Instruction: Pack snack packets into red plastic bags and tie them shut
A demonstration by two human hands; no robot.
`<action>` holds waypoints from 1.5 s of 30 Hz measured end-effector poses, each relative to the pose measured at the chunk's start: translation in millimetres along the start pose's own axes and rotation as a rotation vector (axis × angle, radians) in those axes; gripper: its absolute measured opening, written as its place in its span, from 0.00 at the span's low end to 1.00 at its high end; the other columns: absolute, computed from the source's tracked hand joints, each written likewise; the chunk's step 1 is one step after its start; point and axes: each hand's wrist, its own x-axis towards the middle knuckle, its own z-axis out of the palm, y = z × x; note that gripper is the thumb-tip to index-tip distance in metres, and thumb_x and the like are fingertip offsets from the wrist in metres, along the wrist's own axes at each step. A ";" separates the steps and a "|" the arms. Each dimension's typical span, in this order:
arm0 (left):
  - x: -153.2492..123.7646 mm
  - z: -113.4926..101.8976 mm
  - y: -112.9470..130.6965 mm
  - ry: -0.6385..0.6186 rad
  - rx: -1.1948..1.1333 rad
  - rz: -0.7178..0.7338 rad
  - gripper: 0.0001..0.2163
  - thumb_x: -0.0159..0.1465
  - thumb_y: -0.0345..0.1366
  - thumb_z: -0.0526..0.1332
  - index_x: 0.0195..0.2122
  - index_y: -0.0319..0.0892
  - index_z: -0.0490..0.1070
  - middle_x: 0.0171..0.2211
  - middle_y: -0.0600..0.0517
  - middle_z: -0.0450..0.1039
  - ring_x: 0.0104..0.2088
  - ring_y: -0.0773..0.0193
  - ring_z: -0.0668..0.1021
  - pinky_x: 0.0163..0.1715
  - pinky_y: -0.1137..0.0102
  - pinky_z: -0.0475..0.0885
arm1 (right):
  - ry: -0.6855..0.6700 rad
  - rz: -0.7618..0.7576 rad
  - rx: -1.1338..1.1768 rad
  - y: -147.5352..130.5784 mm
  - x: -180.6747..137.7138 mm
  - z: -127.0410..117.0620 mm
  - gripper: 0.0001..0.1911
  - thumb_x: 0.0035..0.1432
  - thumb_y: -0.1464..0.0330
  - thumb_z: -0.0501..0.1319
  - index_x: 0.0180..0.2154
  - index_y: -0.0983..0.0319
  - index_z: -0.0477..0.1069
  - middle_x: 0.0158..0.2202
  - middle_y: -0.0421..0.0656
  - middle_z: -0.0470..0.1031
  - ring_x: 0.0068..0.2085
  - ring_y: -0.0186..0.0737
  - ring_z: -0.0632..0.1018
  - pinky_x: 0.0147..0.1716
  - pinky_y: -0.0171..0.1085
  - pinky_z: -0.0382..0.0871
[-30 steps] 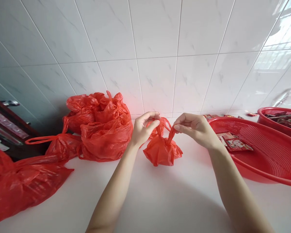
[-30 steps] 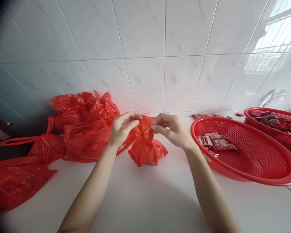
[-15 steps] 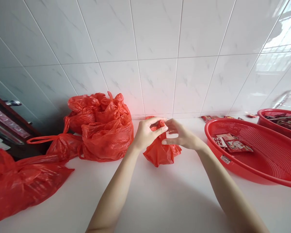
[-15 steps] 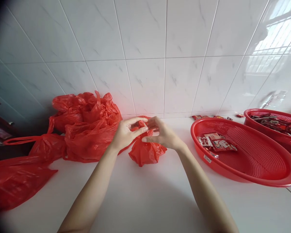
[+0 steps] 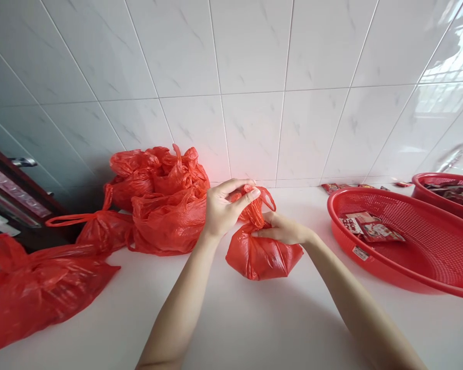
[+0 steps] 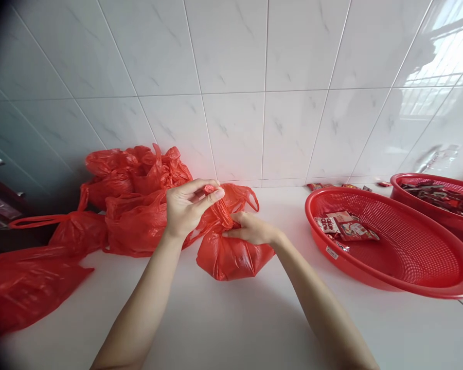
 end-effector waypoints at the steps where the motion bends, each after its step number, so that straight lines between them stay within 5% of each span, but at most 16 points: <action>1: -0.3 0.5 0.3 -0.003 -0.004 0.007 0.07 0.56 0.38 0.73 0.33 0.42 0.82 0.31 0.52 0.81 0.34 0.64 0.82 0.40 0.69 0.79 | -0.015 -0.017 0.012 0.1 0.0 0.0 0.11 0.63 0.62 0.61 0.40 0.61 0.77 0.41 0.44 0.81 0.45 0.47 0.79 0.47 0.43 0.74; 10: -1.2 2.9 2.1 -0.010 0.013 0.044 0.09 0.57 0.42 0.73 0.32 0.42 0.81 0.32 0.51 0.81 0.35 0.63 0.82 0.40 0.69 0.79 | 0.023 -0.103 -0.009 -2.8 -3.7 -6.0 0.10 0.63 0.64 0.60 0.39 0.59 0.79 0.41 0.41 0.82 0.46 0.47 0.81 0.49 0.44 0.75; 18: -2.3 3.4 2.7 -0.050 0.023 0.040 0.09 0.59 0.43 0.71 0.33 0.43 0.79 0.33 0.51 0.80 0.37 0.62 0.81 0.42 0.68 0.78 | 0.055 -0.097 -0.036 -7.2 -7.0 -7.3 0.08 0.61 0.68 0.60 0.35 0.61 0.78 0.37 0.41 0.83 0.40 0.43 0.81 0.41 0.42 0.77; 21: -1.3 2.3 2.5 -0.044 -0.013 0.075 0.10 0.59 0.42 0.71 0.39 0.44 0.79 0.44 0.48 0.79 0.44 0.61 0.81 0.44 0.68 0.78 | 0.082 -0.136 -0.022 -8.7 -7.9 -7.2 0.10 0.61 0.68 0.59 0.31 0.62 0.77 0.32 0.41 0.81 0.35 0.41 0.80 0.37 0.40 0.76; 25: -0.6 -2.0 5.3 -0.169 -0.052 -0.037 0.28 0.55 0.44 0.74 0.56 0.49 0.72 0.60 0.44 0.70 0.46 0.58 0.81 0.47 0.64 0.78 | 0.152 -0.166 0.015 -10.4 -10.9 -9.2 0.12 0.61 0.64 0.60 0.27 0.62 0.74 0.28 0.40 0.77 0.31 0.38 0.77 0.33 0.38 0.75; 30: -2.3 -3.1 11.1 -0.596 0.049 -0.111 0.13 0.61 0.44 0.69 0.44 0.46 0.79 0.45 0.48 0.80 0.47 0.54 0.81 0.50 0.61 0.76 | 0.286 -0.152 -0.030 -17.0 -16.2 -12.7 0.11 0.59 0.59 0.64 0.31 0.60 0.74 0.31 0.42 0.77 0.37 0.43 0.78 0.38 0.43 0.77; 37: -6.2 -2.0 19.2 -0.544 0.071 -0.059 0.14 0.71 0.45 0.56 0.41 0.46 0.81 0.41 0.49 0.81 0.46 0.55 0.81 0.51 0.60 0.76 | 0.265 -0.168 -0.098 -41.5 -21.6 -9.1 0.12 0.58 0.58 0.64 0.42 0.56 0.75 0.39 0.44 0.77 0.45 0.49 0.78 0.44 0.47 0.77; 42: -20.8 -10.5 32.1 -0.594 0.100 -0.046 0.14 0.63 0.39 0.67 0.50 0.49 0.78 0.47 0.48 0.80 0.50 0.53 0.80 0.51 0.61 0.76 | 0.282 -0.116 -0.102 -42.0 -22.3 -2.1 0.08 0.56 0.65 0.61 0.26 0.58 0.69 0.26 0.39 0.71 0.33 0.41 0.75 0.32 0.40 0.75; 45: -37.9 -11.6 32.9 -0.526 0.114 -0.061 0.11 0.67 0.36 0.63 0.49 0.48 0.78 0.45 0.49 0.80 0.45 0.57 0.81 0.46 0.64 0.76 | 0.250 -0.155 -0.098 -41.8 -19.6 6.0 0.08 0.58 0.64 0.62 0.28 0.60 0.70 0.28 0.40 0.74 0.33 0.40 0.76 0.32 0.39 0.74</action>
